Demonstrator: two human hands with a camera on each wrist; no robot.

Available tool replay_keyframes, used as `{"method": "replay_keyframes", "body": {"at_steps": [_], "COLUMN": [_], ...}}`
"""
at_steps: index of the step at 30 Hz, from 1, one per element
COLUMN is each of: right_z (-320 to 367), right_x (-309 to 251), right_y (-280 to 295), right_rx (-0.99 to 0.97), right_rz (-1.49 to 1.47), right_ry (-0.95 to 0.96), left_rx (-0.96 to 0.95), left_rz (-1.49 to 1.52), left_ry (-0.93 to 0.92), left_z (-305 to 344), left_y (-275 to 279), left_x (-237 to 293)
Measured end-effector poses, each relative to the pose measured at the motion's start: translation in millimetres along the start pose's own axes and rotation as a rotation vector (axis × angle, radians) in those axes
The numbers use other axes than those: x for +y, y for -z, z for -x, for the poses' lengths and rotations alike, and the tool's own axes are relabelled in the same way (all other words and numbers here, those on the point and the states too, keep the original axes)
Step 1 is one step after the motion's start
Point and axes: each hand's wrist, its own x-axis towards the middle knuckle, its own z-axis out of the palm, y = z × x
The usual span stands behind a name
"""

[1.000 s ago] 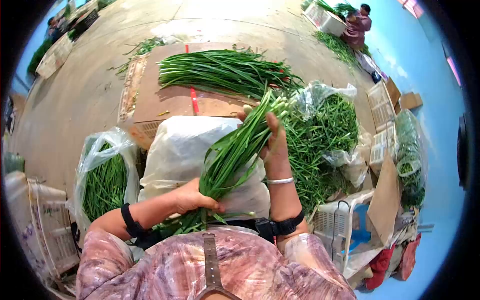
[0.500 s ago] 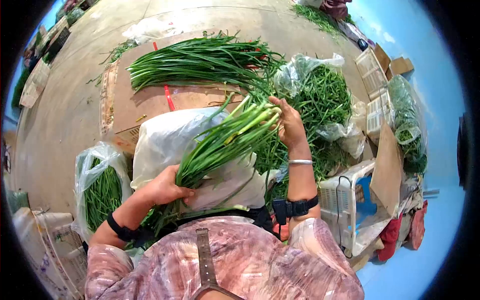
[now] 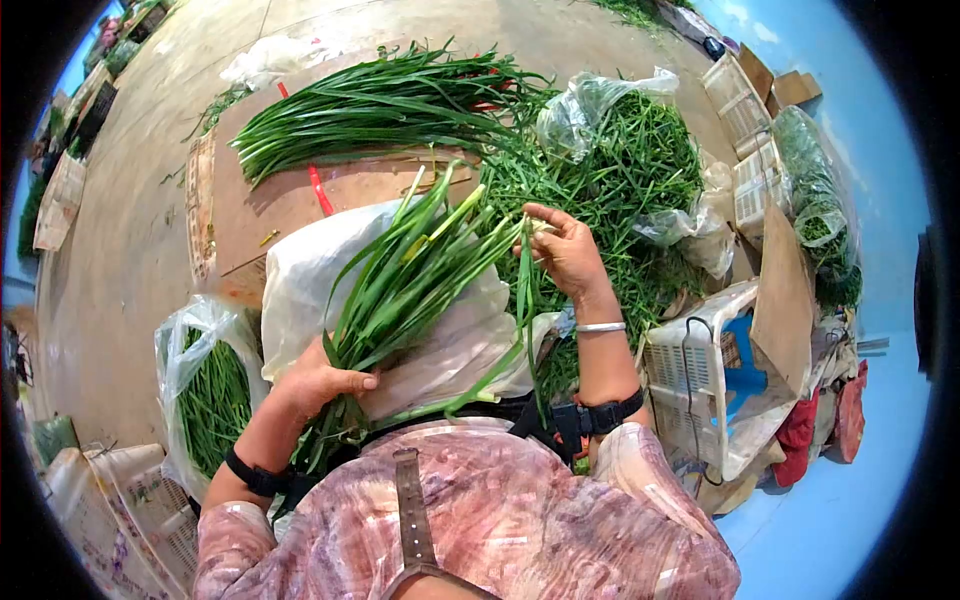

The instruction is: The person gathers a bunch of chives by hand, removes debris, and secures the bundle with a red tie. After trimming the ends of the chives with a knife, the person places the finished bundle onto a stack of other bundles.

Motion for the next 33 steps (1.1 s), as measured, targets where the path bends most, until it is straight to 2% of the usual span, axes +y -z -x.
{"method": "replay_keyframes", "body": {"at_steps": [1,5,7,8,9,11,12,13,15,16,18,19,20,21,22,23,25,27,29,31,33], "right_z": [1.2,3.5,9.7,13.1,13.9,11.0,10.2,9.9,11.0,11.0,9.8,3.3,0.3,0.0,5.2,4.0,-6.0,-4.3,-1.0,-12.9,-14.8], "right_x": [0.6,-0.7,-4.1,-2.1,0.4,12.6,26.1,34.4,38.0,33.8,25.4,27.5,21.2,10.7,2.5,-6.7,1.7,-11.3,-6.9,11.8,4.8], "right_y": [-1.6,-0.3,-5.9,-6.0,-3.8,3.0,4.7,9.0,19.2,28.4,62.6,89.2,109.4,120.4,129.9,129.2,121.8,53.6,4.9,-2.6,-4.0], "right_rx": [-0.003,-0.016,0.11,0.194,0.198,0.16,0.173,0.172,0.189,0.225,0.244,0.313,0.474,0.66,0.66,0.608,0.481,0.178,-0.017,-0.043,-0.073], "right_rz": [-0.003,0.055,0.217,0.397,0.396,0.803,0.837,0.833,0.864,0.801,0.779,0.827,0.997,1.397,1.624,1.672,1.515,0.784,0.44,0.41,0.469], "right_ry": [-0.008,0.004,-0.03,-0.009,-0.011,0.02,0.193,0.188,0.438,0.319,0.27,0.34,0.226,0.143,-0.047,-0.261,0.188,0.193,-0.009,-0.027,-0.039], "left_rx": [-0.016,-0.05,-0.041,-0.031,-0.034,-0.01,-0.009,-0.035,-0.059,-0.066,-0.073,-0.079,-0.085,-0.086,-0.081,-0.075,-0.07,-0.07,-0.062,-0.051,-0.034], "left_rz": [0.091,0.172,0.178,0.186,0.185,0.196,0.197,0.238,0.278,0.286,0.294,0.291,0.29,0.291,0.258,0.225,0.228,0.223,0.241,0.243,0.251], "left_ry": [0.079,0.079,0.097,0.112,0.116,0.121,0.124,0.12,0.113,0.108,0.101,0.102,0.102,0.101,0.116,0.129,0.125,0.136,0.141,0.136,0.133], "left_z": [2.0,0.9,0.8,0.5,0.3,0.0,-0.5,-0.6,-0.7,-0.8,-0.5,-0.6,-1.8,-2.3,-3.2,-5.0,-6.5,-5.5,-6.7,-5.3,-2.8], "left_y": [0.1,0.6,1.8,1.9,1.1,-0.1,0.3,1.1,2.7,3.7,4.7,4.6,5.1,6.1,7.8,8.6,7.8,6.3,4.9,3.5,5.4], "left_x": [-1.4,-6.7,-10.6,-13.0,-15.0,-17.8,-17.5,-16.8,-16.7,-18.0,-17.8,-17.1,-17.4,-18.7,-21.2,-22.3,-22.1,-21.3,-18.6,-17.6,-16.3]}}
